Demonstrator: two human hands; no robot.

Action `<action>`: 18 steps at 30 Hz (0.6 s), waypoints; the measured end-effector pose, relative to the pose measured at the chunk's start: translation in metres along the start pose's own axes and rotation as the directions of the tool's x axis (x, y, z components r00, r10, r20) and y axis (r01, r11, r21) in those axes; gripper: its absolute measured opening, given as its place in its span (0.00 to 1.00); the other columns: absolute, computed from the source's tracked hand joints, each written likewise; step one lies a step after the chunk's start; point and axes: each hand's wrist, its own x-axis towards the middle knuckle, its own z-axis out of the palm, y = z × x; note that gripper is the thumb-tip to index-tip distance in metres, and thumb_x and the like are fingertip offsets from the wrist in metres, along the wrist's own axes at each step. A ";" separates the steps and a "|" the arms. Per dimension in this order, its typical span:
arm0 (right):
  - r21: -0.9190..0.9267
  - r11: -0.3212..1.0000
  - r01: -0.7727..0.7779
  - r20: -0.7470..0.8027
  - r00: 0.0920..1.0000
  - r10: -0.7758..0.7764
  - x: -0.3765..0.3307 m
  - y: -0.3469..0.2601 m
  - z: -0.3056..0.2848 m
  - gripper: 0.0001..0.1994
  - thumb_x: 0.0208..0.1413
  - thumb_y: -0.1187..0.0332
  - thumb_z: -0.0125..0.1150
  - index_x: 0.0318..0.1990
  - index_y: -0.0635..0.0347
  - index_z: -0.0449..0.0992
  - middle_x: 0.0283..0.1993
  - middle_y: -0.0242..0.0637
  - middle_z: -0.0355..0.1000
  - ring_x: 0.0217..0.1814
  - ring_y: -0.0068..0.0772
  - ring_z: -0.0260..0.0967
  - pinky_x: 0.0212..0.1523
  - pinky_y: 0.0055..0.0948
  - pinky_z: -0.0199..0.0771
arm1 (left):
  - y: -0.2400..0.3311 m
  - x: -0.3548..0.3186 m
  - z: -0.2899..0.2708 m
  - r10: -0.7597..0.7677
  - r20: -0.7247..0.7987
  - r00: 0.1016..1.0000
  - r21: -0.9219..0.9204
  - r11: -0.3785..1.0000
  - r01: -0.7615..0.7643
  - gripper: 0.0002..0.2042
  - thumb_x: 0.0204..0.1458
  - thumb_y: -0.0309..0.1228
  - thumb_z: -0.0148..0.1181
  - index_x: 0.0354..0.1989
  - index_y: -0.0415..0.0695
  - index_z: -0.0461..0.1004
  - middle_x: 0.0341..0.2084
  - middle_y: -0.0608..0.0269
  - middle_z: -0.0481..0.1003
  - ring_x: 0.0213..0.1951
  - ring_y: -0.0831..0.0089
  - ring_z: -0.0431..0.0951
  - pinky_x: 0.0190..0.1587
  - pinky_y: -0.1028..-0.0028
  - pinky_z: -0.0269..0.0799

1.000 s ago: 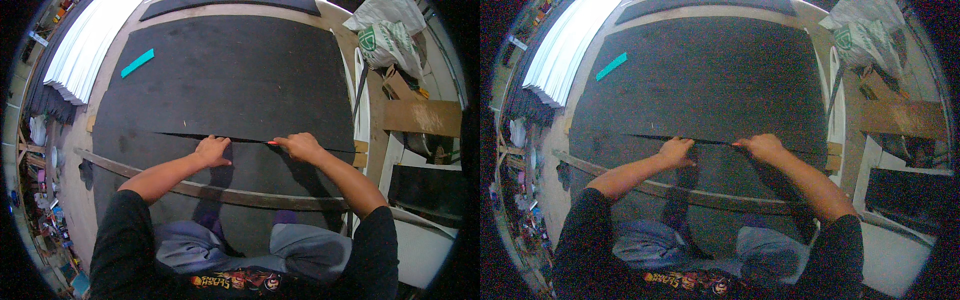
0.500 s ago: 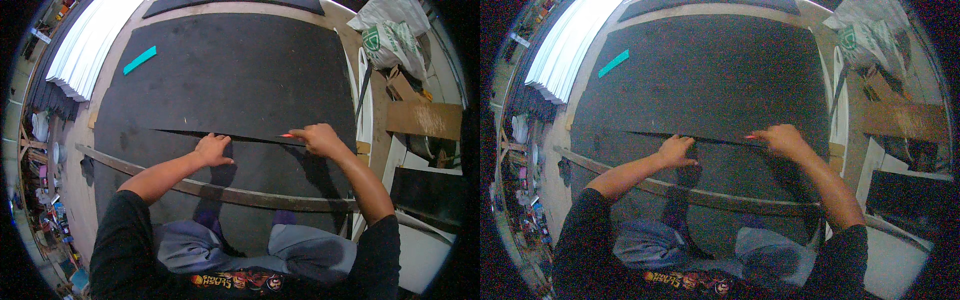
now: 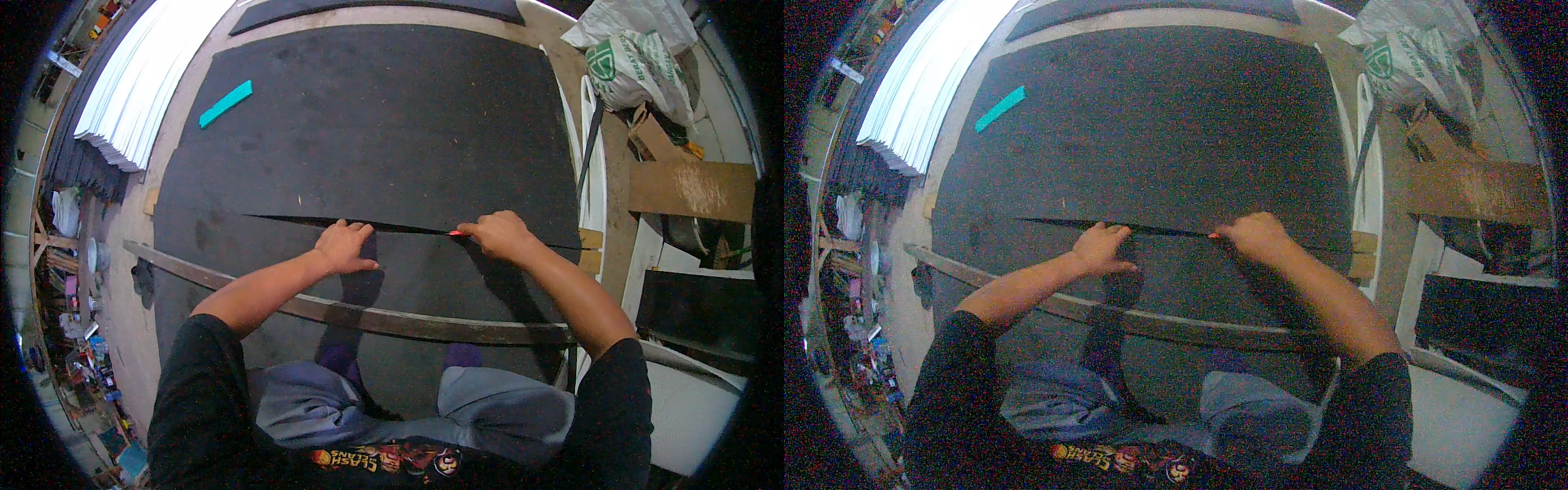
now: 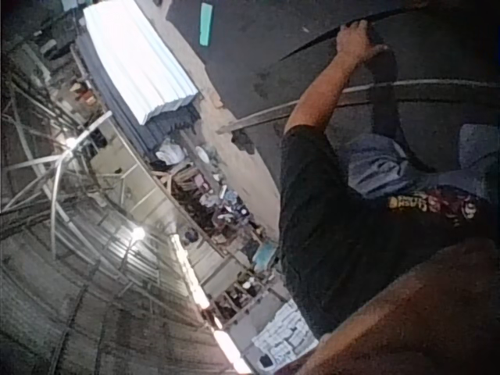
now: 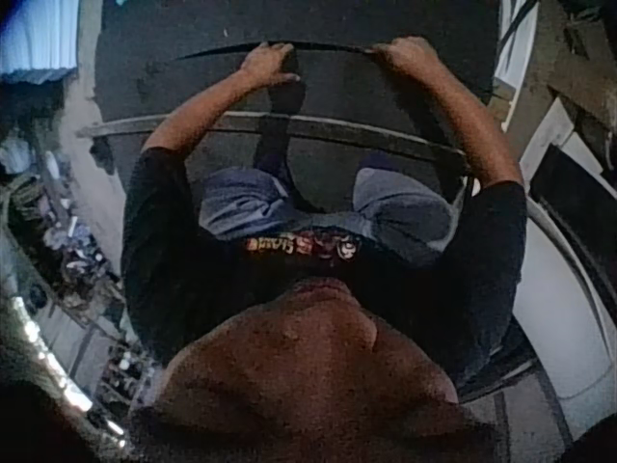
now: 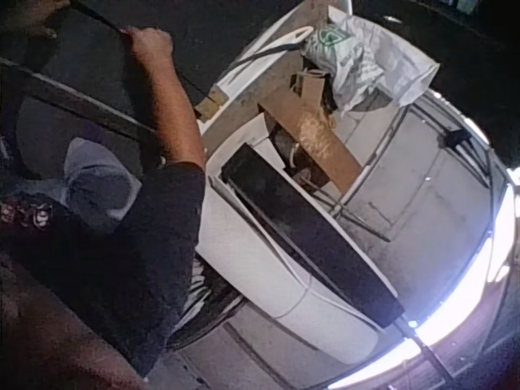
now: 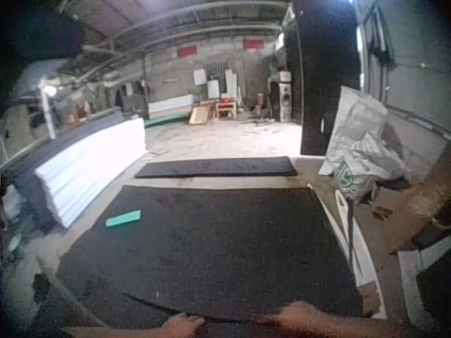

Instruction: The person sits on the floor and uses a utility knife and a long metal straightedge to cut a large black sheet into strips. They measure and mark the sheet using a small green template, then score and snap the material along the straightedge. The cut strips are set aside on the floor.

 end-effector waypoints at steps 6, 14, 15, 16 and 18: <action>0.004 0.996 -0.085 0.022 0.996 0.085 -0.044 0.019 -0.005 0.27 0.54 0.65 0.66 0.64 0.35 0.76 0.43 0.39 0.82 0.43 0.50 0.81 0.41 0.49 0.81 | -0.003 -0.002 0.000 -0.014 0.007 1.000 -0.018 1.000 0.014 0.43 0.45 0.60 0.71 0.63 0.41 0.69 0.59 0.49 0.75 0.58 0.42 0.74 0.61 0.52 0.72; -0.152 0.965 -0.212 0.045 0.974 0.221 -0.106 0.090 0.027 0.29 0.51 0.68 0.64 0.64 0.33 0.76 0.38 0.38 0.82 0.39 0.50 0.82 0.40 0.49 0.81 | -0.005 0.003 0.004 -0.015 0.015 1.000 -0.028 0.999 0.016 0.42 0.45 0.61 0.71 0.62 0.42 0.69 0.58 0.50 0.75 0.57 0.42 0.74 0.60 0.51 0.72; -0.137 0.962 -0.237 0.065 0.967 0.248 -0.117 0.098 0.033 0.29 0.51 0.69 0.63 0.64 0.33 0.76 0.39 0.39 0.82 0.40 0.49 0.82 0.40 0.49 0.81 | -0.007 0.003 0.007 -0.007 -0.019 1.000 -0.020 1.000 0.007 0.40 0.45 0.60 0.71 0.61 0.43 0.70 0.56 0.50 0.76 0.55 0.43 0.75 0.58 0.51 0.74; -0.121 0.957 -0.264 0.085 0.958 0.275 -0.126 0.100 0.032 0.29 0.52 0.69 0.63 0.64 0.32 0.76 0.40 0.39 0.82 0.41 0.49 0.82 0.40 0.48 0.81 | -0.007 0.002 0.007 0.003 -0.053 0.999 -0.010 1.000 -0.003 0.38 0.46 0.59 0.72 0.59 0.44 0.71 0.54 0.50 0.78 0.53 0.43 0.76 0.56 0.51 0.75; -0.104 0.945 -0.310 0.078 0.945 0.319 -0.142 0.112 0.037 0.29 0.51 0.69 0.63 0.63 0.31 0.76 0.41 0.41 0.81 0.43 0.49 0.81 0.41 0.47 0.80 | -0.008 0.005 0.008 0.006 -0.049 0.999 -0.019 1.000 -0.007 0.38 0.46 0.59 0.71 0.58 0.44 0.71 0.53 0.49 0.78 0.53 0.43 0.77 0.55 0.51 0.75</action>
